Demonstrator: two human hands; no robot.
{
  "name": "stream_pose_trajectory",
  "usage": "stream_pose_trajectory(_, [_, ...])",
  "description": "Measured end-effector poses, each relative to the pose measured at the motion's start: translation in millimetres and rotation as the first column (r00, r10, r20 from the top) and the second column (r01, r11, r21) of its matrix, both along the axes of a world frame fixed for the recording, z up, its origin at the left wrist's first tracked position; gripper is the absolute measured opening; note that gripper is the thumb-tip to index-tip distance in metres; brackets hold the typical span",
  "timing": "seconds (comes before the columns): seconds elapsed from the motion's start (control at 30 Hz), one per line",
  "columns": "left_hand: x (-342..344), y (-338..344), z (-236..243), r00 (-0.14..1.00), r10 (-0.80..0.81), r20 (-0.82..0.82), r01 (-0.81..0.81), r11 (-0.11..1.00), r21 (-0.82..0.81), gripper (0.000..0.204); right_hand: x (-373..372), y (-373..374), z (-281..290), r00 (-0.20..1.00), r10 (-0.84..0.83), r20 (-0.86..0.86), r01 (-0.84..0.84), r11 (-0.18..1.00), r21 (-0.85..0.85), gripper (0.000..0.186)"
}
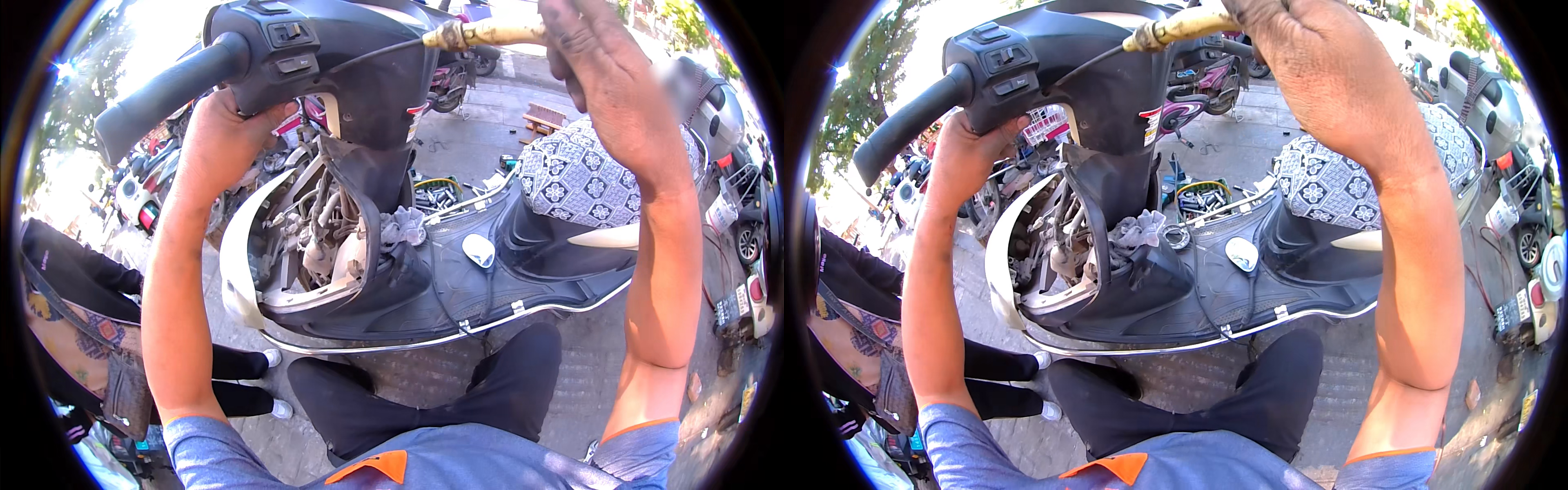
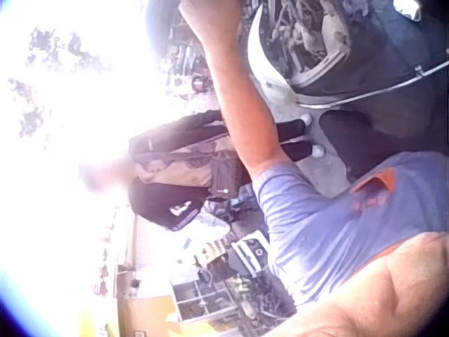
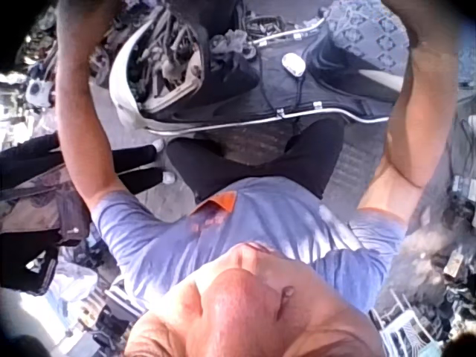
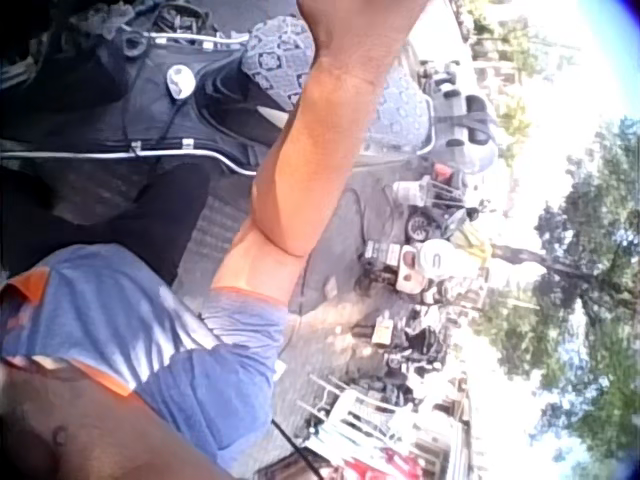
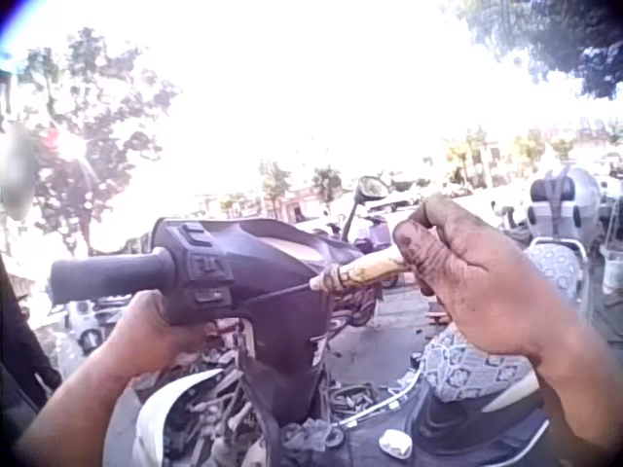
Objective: The person removes screws from the front fairing of a scooter using a screwdriver and then detaches the plastic panel by hand to reveal the internal wiring.
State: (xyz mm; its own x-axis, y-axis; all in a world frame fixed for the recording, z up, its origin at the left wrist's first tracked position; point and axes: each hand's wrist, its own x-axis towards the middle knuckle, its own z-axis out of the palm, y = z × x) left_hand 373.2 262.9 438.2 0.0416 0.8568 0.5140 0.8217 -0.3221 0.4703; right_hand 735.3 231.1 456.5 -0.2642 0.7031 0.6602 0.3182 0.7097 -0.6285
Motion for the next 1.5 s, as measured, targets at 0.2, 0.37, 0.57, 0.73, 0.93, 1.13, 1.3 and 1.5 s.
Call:
stream_pose_trajectory(0.2, [4.7,-9.9,3.1,0.999,-0.05,0.019,0.048,0.995,0.085,0.027,3.6,37.6,-18.3,0.998,-0.06,0.013,0.051,0.921,0.387,0.024])
stream_pose_trajectory(0.37, [2.4,-6.2,-1.1,0.995,-0.005,0.099,-0.002,0.998,0.065,0.019,14.6,34.9,-15.1,0.988,0.106,0.115,-0.147,0.882,0.448,0.023])
stream_pose_trajectory(0.57, [-11.8,-0.9,-7.7,0.978,-0.053,0.204,0.042,0.998,0.056,0.021,13.6,31.4,-8.0,0.999,0.012,0.047,-0.024,0.969,0.247,0.029])
stream_pose_trajectory(0.73, [-19.6,18.7,-19.5,0.975,-0.1,0.199,0.086,0.993,0.078,0.021,13.0,28.8,-8.4,0.995,-0.099,-0.013,0.096,0.922,0.374,0.031])
stream_pose_trajectory(0.93, [-36.2,22.3,-13.7,0.994,-0.035,0.107,0.034,0.999,0.016,0.034,9.4,21.6,-7.3,0.98,0.199,-0.022,-0.175,0.906,0.386,0.028])
stream_pose_trajectory(1.13, [-42.4,30.4,-13.3,0.995,-0.06,0.073,0.059,0.998,0.017,0.034,5.5,27.8,-9.9,0.987,0.147,-0.061,-0.107,0.896,0.431,0.022])
stream_pose_trajectory(1.3, [-31.8,33.6,-23.6,0.983,-0.153,0.097,0.135,0.977,0.167,0.031,12.3,25.8,3.6,0.993,-0.119,0.021,0.117,0.991,0.065,0.022])
stream_pose_trajectory(1.5, [-30.8,32.5,-12.1,0.999,-0.051,0.017,0.049,0.996,0.073,0.033,7.7,15.3,-5.9,0.996,0.06,-0.064,-0.034,0.933,0.359,0.024])
